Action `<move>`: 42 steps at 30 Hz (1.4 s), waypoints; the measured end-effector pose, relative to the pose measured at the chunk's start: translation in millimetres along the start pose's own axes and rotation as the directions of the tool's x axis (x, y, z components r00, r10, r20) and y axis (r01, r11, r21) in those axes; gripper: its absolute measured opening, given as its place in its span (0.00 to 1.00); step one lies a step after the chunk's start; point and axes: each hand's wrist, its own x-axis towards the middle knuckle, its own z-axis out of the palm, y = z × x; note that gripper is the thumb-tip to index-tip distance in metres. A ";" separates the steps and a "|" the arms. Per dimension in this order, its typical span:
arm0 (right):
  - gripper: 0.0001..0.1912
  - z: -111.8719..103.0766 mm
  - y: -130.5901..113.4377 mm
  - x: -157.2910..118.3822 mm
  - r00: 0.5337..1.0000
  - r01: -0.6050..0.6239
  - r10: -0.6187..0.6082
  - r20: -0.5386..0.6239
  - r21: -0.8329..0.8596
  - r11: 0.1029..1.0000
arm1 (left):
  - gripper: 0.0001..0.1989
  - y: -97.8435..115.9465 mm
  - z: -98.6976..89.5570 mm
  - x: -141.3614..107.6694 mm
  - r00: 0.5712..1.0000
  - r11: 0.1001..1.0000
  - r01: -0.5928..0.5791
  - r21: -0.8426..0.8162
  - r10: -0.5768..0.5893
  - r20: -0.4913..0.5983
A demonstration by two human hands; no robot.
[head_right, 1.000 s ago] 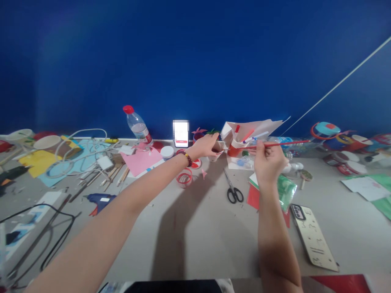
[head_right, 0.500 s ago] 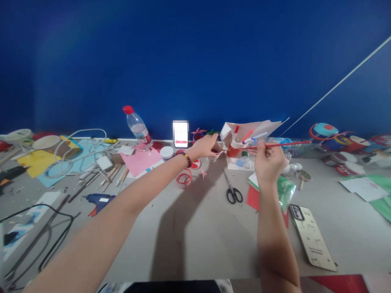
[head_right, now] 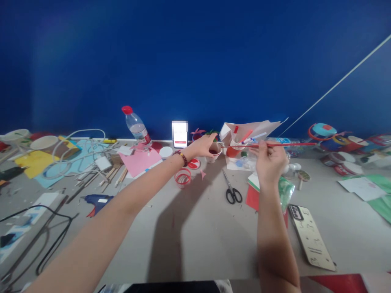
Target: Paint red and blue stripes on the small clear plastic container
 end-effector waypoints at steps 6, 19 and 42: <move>0.20 2.6 -4.0 -2.7 0.980 -0.107 0.091 0.175 0.085 0.991 | 0.51 -7.7 -15.3 -12.0 0.991 1.000 -0.003 -0.028 0.006 0.130; 0.23 -9.0 -8.4 -7.9 0.933 -0.165 0.155 0.325 0.003 0.986 | 0.27 -0.8 -19.6 -11.3 0.977 0.993 -0.040 0.112 0.016 0.213; 0.21 -12.2 -22.6 -9.0 0.933 -0.190 0.184 0.308 -0.012 0.982 | 0.20 1.6 -19.6 -12.4 0.982 0.994 0.003 0.106 -0.024 0.190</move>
